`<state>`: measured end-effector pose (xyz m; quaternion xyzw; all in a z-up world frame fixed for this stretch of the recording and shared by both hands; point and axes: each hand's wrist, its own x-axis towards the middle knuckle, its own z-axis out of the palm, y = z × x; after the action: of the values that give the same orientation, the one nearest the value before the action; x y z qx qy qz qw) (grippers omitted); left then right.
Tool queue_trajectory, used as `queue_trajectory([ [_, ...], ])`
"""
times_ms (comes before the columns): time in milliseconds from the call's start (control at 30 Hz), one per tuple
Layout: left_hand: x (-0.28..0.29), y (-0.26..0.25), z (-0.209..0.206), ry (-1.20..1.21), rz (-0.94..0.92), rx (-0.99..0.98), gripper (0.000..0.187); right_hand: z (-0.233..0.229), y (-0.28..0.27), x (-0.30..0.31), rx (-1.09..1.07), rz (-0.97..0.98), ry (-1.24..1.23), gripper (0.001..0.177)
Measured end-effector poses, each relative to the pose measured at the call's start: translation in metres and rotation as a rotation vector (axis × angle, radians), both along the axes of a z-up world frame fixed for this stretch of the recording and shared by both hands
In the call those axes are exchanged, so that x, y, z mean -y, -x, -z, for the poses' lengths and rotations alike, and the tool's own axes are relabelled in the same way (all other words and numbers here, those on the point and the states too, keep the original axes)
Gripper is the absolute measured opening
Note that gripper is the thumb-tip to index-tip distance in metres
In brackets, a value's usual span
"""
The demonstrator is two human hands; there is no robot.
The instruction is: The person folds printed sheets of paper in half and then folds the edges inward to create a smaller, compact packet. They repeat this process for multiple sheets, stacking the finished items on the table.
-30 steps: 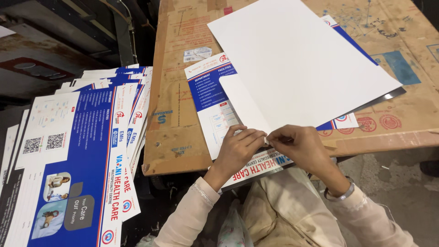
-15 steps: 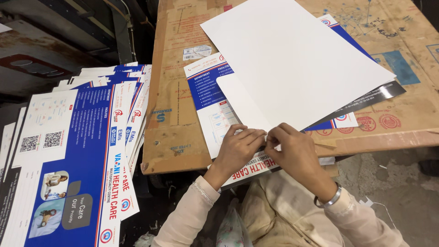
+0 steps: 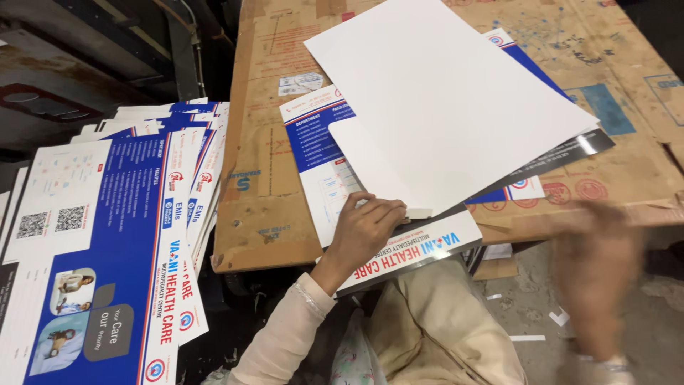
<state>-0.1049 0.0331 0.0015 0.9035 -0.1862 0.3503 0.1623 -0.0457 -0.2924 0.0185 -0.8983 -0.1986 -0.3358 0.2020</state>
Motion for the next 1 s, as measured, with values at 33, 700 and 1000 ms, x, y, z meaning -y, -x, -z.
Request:
queue_trajectory([
  [33, 0.002, 0.000, -0.002, -0.007, -0.004, 0.007, 0.010, 0.004, 0.007, -0.018, -0.062, -0.091, 0.014, 0.028],
  [700, -0.070, 0.003, -0.053, 0.424, -0.265, -0.853, 0.064, 0.024, -0.003, -0.078, -0.344, -0.161, -0.212, 0.013],
  [1000, -0.076, -0.003, 0.007, 0.382, -0.417, -0.600, 0.047, 0.017, -0.005, -0.082, -0.386, -0.102, -0.150, 0.016],
])
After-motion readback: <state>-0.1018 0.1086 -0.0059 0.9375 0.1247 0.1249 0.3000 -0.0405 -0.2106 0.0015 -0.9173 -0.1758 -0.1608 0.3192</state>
